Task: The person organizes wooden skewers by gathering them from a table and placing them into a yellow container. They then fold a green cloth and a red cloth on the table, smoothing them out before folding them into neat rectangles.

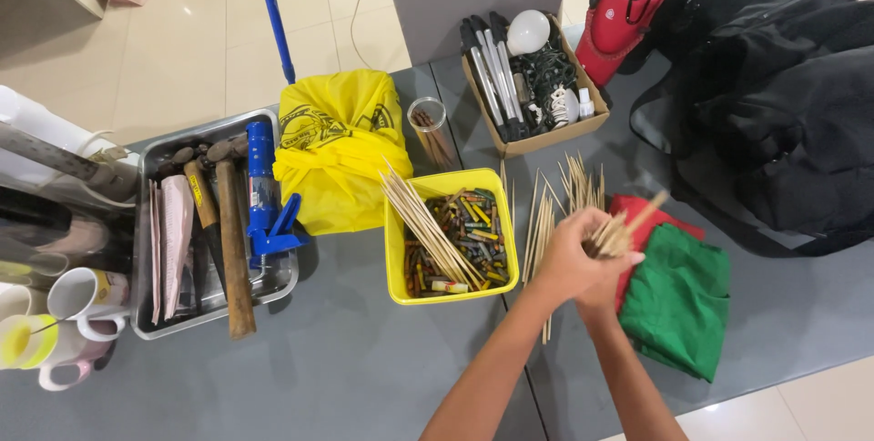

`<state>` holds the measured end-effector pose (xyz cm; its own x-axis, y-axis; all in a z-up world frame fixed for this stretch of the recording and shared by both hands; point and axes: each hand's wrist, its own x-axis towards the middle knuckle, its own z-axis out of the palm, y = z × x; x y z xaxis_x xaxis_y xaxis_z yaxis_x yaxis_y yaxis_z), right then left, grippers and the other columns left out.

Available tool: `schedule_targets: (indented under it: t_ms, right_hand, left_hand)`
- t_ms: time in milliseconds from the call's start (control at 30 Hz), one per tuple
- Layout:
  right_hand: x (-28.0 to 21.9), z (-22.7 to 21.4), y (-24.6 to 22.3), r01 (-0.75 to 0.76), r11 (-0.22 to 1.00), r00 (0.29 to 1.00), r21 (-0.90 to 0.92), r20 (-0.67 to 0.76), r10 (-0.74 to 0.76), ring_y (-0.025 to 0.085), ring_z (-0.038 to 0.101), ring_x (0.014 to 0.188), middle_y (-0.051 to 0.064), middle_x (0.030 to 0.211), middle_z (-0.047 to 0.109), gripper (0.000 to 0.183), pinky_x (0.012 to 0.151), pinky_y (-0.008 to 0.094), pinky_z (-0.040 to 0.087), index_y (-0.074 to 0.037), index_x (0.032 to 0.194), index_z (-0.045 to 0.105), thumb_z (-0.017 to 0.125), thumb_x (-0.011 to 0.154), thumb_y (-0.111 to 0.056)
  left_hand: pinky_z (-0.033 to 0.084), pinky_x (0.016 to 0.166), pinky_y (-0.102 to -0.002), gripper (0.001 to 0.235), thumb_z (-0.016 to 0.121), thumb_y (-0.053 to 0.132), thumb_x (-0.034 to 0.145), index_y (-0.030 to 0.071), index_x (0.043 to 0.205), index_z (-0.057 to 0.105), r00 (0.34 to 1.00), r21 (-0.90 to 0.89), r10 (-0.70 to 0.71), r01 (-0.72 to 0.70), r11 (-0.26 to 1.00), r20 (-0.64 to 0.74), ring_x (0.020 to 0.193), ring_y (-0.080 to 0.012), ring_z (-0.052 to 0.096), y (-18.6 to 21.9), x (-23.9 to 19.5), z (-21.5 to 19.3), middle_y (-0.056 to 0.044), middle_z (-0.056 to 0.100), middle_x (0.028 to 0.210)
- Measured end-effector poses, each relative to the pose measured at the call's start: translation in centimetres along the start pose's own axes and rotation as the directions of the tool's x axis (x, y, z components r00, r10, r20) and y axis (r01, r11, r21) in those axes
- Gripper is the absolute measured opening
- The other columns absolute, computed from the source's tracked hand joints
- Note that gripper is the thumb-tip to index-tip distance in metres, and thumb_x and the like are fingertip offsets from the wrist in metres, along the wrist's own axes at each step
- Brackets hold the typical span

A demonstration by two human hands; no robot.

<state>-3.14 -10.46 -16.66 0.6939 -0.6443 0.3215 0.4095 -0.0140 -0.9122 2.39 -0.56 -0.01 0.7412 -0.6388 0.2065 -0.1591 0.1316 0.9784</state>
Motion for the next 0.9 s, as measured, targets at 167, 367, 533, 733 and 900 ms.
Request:
schedule_targets:
  t_ms: [167,367,533,733,900]
  right_hand:
    - [-1.7,-2.8,4.1,-0.203,0.939,0.974,0.279,-0.04,0.223,0.017,0.063,0.11,0.007,0.121,0.064,0.042,0.096,0.033,0.052,-0.003,0.132,0.054,0.037,0.113,-0.037]
    - [-3.4,-6.4,9.0,-0.176,0.984,0.977,-0.024,0.114,0.178,0.016,0.06,0.107,0.006,0.116,0.06,0.035,0.091,0.034,0.05,-0.002,0.127,0.051,0.048,0.111,-0.033]
    - [-2.8,-3.9,6.4,-0.184,0.974,0.98,0.132,0.101,0.171,0.014,0.058,0.094,0.004,0.103,0.058,0.029,0.081,0.034,0.049,-0.003,0.114,0.054,0.06,0.11,-0.031]
    - [-3.5,-5.0,8.3,-0.11,0.964,0.993,-0.243,0.019,0.118,0.014,0.056,0.09,0.002,0.1,0.054,0.033,0.077,0.034,0.049,-0.006,0.112,0.052,0.057,0.108,-0.039]
    - [-3.1,-3.3,8.0,-0.326,0.913,0.945,0.246,0.058,0.322,0.014,0.061,0.094,0.002,0.103,0.058,0.041,0.08,0.031,0.052,-0.009,0.118,0.052,0.036,0.109,-0.046]
  left_hand:
    - [0.053,0.074,-0.035,0.03,0.082,0.022,0.082,0.005,0.094,0.061,0.993,0.028,0.107,-0.106,0.994,-0.048,0.079,-0.0226,0.065,-1.9,-1.5,0.4,-0.006,0.065,0.083]
    - [0.048,0.068,-0.035,0.036,0.086,0.021,0.088,0.003,0.085,0.054,0.984,0.064,0.145,-0.138,0.988,-0.108,0.073,-0.0204,0.053,-6.3,-2.8,2.5,-0.008,0.056,0.077]
    - [0.045,0.062,-0.031,0.037,0.083,0.023,0.092,0.005,0.084,0.052,0.996,-0.117,-0.003,-0.009,0.993,-0.094,0.069,-0.0109,0.046,-5.3,-2.9,3.7,-0.006,0.054,0.073]
    - [0.046,0.061,-0.032,0.039,0.084,0.023,0.09,0.004,0.082,0.051,0.98,0.004,0.115,-0.116,0.993,-0.16,0.063,-0.0127,0.049,-4.5,-2.9,2.7,-0.006,0.057,0.072]
    - [0.049,0.063,-0.034,0.032,0.081,0.023,0.092,0.003,0.089,0.057,0.987,-0.022,0.06,-0.064,0.998,-0.152,0.065,-0.0163,0.055,-5.9,-3.1,2.0,-0.01,0.062,0.075]
